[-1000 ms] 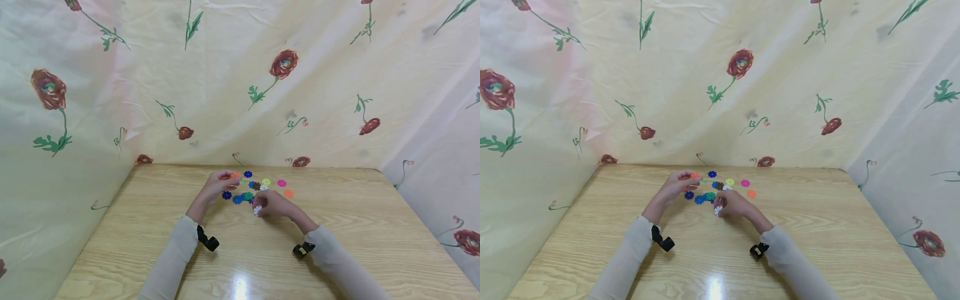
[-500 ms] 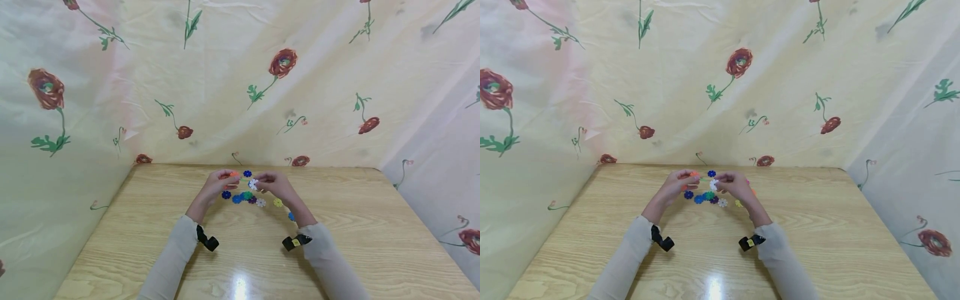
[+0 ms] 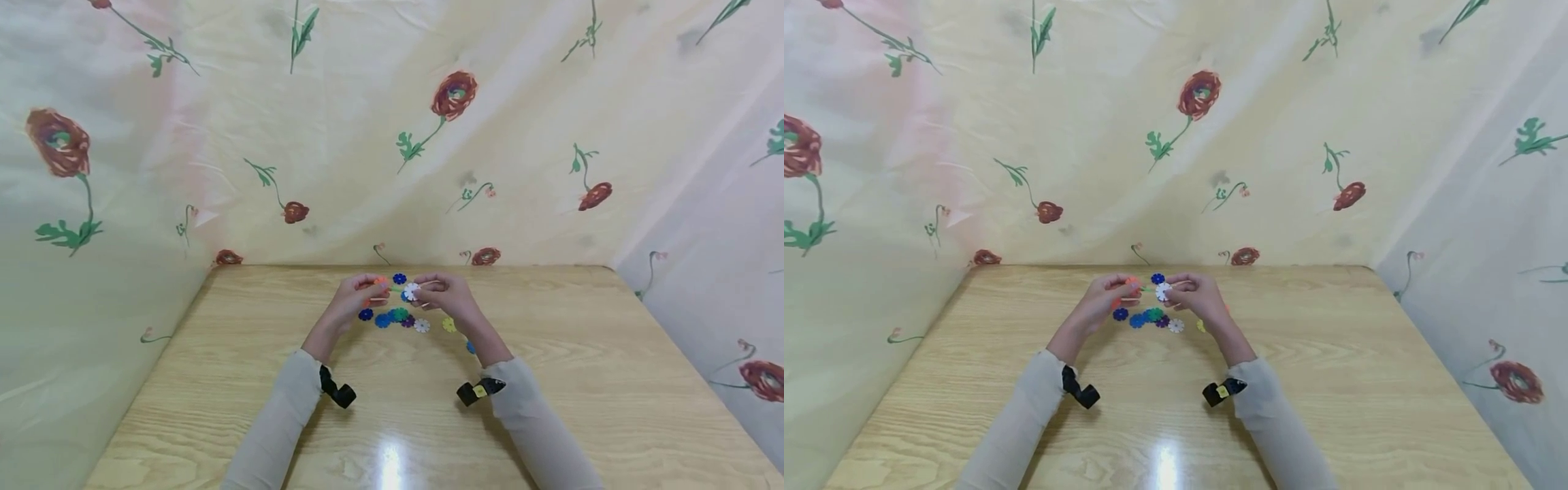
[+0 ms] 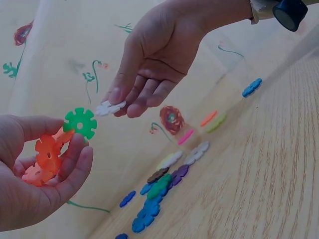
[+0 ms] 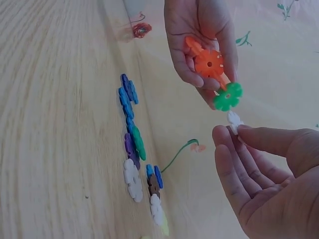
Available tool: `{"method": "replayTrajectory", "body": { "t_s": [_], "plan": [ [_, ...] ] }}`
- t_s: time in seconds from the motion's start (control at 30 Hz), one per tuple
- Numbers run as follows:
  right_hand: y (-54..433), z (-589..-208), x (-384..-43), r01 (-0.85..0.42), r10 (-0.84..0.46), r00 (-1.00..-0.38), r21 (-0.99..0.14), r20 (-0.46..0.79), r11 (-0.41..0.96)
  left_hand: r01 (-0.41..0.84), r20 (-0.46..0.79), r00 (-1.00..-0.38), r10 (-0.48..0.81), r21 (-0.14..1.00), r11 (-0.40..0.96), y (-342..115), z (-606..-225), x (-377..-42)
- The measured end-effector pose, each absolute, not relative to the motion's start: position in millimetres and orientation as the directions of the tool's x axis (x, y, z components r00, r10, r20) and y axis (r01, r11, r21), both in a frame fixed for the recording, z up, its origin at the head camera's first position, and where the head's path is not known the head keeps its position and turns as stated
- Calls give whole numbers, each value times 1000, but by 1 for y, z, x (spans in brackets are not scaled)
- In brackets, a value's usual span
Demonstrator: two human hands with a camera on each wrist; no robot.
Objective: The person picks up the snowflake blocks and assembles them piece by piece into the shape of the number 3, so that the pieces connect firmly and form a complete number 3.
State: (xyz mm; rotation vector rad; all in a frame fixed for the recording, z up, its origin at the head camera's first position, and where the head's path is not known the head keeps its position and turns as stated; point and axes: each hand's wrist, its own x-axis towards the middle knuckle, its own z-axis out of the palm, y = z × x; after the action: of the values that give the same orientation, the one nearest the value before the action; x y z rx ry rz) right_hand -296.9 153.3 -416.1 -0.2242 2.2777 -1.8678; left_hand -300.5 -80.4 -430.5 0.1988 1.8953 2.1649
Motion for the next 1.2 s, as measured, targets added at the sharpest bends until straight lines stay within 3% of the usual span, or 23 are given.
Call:
{"method": "replayTrajectory", "body": {
  "t_s": [1.2],
  "plan": [
    [145,-410,-293,20,-201,-978,-980,-61,200,-130,-94,-959,266,984,-121,-76,-429,-299]
  ]
}}
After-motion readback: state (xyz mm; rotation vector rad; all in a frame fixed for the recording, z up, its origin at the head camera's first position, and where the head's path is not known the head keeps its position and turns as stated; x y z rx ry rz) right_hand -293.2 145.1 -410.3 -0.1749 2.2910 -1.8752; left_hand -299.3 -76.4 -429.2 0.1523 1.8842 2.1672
